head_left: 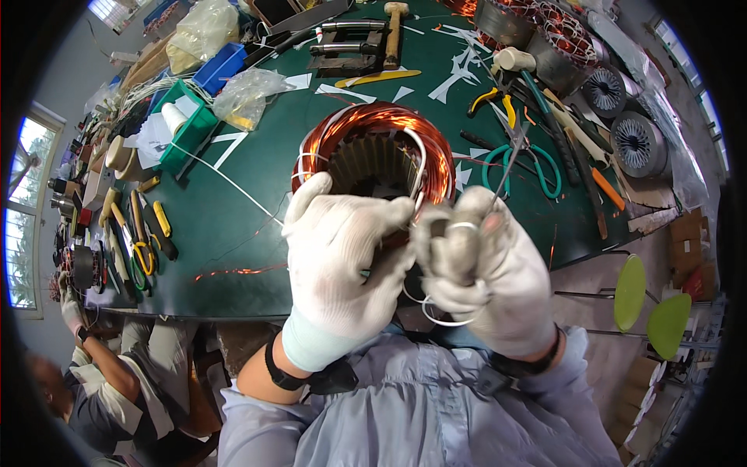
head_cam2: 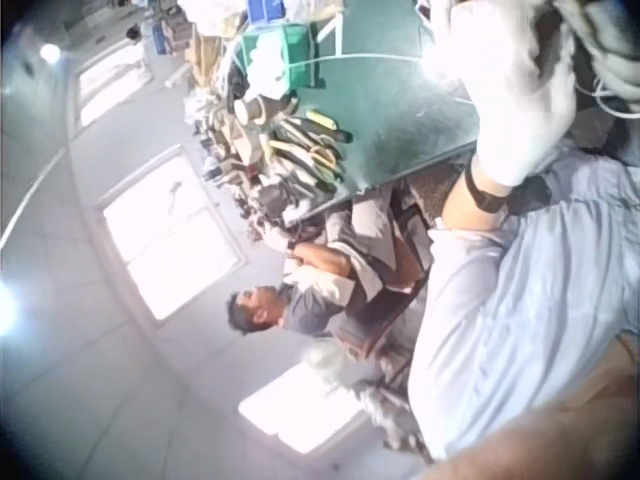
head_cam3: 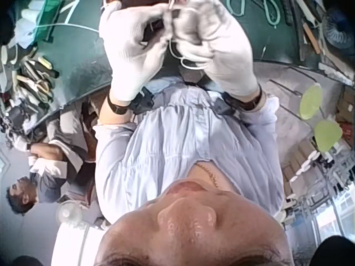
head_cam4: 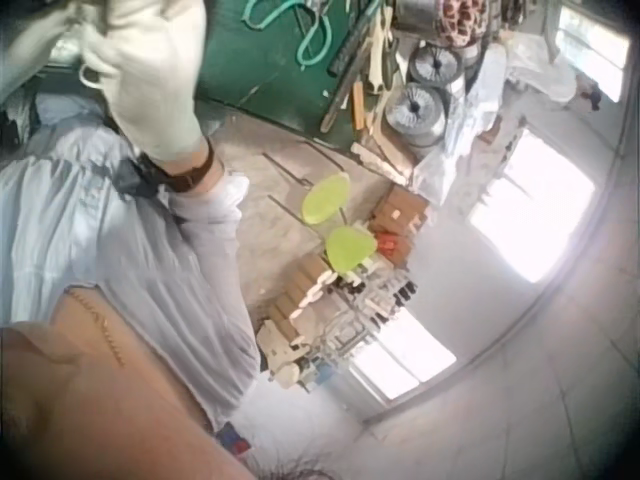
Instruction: Manually winding and tying off copper wire on an electric motor stator before assembling it into a housing and adjusting with a mallet.
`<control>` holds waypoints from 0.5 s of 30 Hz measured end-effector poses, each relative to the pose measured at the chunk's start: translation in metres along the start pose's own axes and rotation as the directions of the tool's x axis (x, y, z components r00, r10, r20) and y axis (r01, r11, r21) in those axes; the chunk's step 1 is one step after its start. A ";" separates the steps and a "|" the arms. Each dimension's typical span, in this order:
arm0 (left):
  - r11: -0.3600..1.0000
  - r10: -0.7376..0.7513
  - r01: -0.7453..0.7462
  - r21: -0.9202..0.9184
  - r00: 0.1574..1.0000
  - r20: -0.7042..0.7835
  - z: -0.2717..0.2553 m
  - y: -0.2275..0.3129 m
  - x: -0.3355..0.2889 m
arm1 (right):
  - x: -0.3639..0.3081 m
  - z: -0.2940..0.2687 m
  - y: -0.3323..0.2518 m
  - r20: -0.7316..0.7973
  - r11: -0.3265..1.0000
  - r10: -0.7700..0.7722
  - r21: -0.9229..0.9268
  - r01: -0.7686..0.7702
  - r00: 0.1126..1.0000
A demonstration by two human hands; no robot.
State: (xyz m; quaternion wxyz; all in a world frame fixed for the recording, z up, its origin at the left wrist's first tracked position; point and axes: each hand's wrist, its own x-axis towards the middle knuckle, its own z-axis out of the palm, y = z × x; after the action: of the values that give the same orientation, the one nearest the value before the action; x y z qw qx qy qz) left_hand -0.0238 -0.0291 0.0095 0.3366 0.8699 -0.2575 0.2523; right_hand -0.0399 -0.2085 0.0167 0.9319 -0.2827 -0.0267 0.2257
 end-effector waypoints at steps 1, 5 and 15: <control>0.999 0.038 -0.038 0.008 0.999 -0.015 0.002 -0.004 -0.002 | -0.004 -0.006 -0.015 -0.030 0.975 0.131 0.183 -0.124 0.991; 0.995 0.094 -0.091 0.050 0.994 -0.053 0.015 -0.012 -0.003 | -0.009 0.018 -0.030 -0.163 0.958 0.051 -0.271 -0.094 0.985; 0.973 0.159 -0.211 -0.089 0.903 -0.399 0.043 -0.027 -0.016 | -0.004 -0.075 -0.012 0.286 0.696 -0.019 -0.684 0.218 0.958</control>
State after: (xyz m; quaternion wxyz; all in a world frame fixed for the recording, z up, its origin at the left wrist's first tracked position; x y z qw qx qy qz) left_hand -0.0073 -0.0382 -0.0401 0.4116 0.7500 -0.2828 0.4337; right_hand -0.0255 -0.2585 -0.0395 0.7522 -0.5850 -0.2500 0.1715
